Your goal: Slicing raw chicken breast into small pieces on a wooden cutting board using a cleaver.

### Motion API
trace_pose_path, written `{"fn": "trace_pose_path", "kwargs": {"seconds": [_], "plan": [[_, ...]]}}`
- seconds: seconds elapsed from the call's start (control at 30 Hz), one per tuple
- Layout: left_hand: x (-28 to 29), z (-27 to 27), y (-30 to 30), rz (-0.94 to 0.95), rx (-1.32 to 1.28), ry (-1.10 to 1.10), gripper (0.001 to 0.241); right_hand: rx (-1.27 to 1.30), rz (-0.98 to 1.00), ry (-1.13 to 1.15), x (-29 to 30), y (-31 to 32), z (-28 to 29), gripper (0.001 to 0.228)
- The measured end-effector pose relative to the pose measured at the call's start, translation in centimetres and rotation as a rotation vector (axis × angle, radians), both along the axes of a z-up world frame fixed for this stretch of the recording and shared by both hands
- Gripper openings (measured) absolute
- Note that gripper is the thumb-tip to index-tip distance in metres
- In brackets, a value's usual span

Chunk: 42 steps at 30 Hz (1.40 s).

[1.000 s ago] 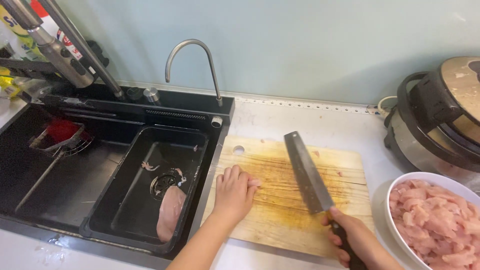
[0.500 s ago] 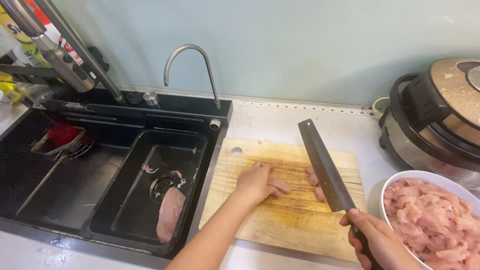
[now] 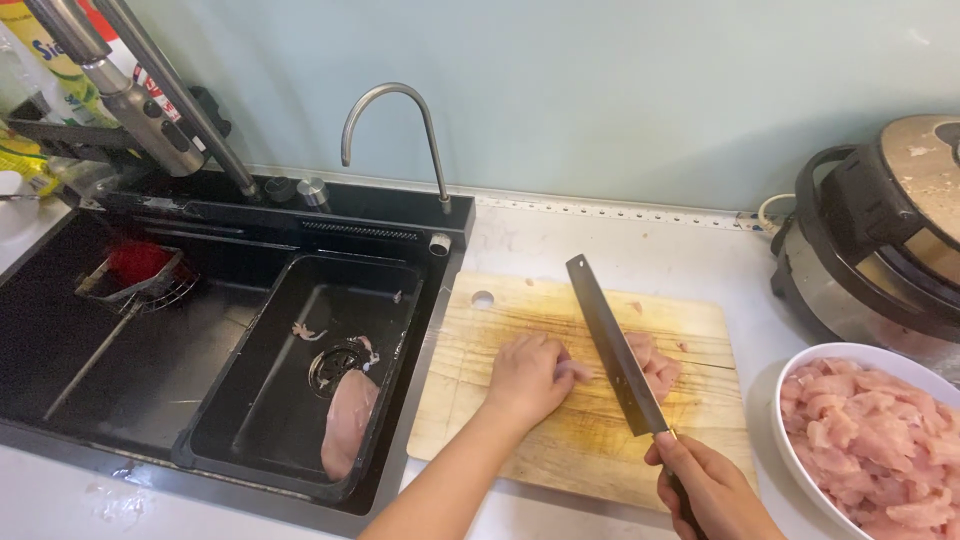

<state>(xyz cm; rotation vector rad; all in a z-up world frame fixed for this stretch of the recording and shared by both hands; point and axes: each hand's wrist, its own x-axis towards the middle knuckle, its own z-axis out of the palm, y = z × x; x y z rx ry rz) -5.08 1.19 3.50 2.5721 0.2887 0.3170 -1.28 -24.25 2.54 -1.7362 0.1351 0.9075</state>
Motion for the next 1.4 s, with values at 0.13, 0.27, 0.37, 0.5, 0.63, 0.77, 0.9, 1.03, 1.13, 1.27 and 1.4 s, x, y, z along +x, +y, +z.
{"fn": "trace_pose_path", "kwargs": {"seconds": [0.13,0.27,0.37,0.5,0.63,0.77,0.9,1.03,1.13,1.27,1.4], "plan": [[1.8,-1.7,0.6,0.163,-0.080,0.010,0.019,0.015,0.100,-0.238,0.9,-2.0,0.3,0.031],[0.6,1.7,1.3,0.172,-0.054,0.160,0.037,-0.037,0.287,-0.293,2.5,-4.7,-3.4,0.041],[-0.9,3.4,2.0,0.170,-0.080,0.290,0.066,-0.302,0.281,-0.382,1.1,-3.7,-0.7,0.037],[-2.6,-0.3,4.5,0.255,-0.025,0.173,0.063,-0.388,0.231,-0.462,-1.1,-3.6,1.9,0.045],[-3.7,-0.5,4.4,0.282,-0.139,0.136,0.054,-0.600,0.449,-0.745,-2.3,-3.1,4.4,0.045],[-4.4,0.1,4.1,0.300,-0.200,0.133,0.044,-0.492,0.298,-0.906,-3.0,-3.7,2.8,0.040],[-4.7,-0.9,3.9,0.281,-0.200,0.030,0.036,-0.771,0.631,-0.821,-2.7,-5.4,-2.0,0.039],[-4.5,-2.1,3.5,0.276,-0.199,0.018,0.034,-0.711,0.453,-0.430,-5.0,-3.0,6.3,0.047],[-4.1,-1.5,3.5,0.292,-0.203,-0.046,0.035,-0.392,0.326,-1.018,-2.2,-5.9,-2.5,0.042],[-3.9,-1.7,3.4,0.290,-0.243,0.005,0.030,-0.592,0.474,-0.587,-2.7,-4.9,2.0,0.047],[-3.5,-3.7,3.7,0.324,-0.218,-0.049,0.032,-0.458,0.229,-0.563,-5.1,-3.6,4.1,0.048]]}}
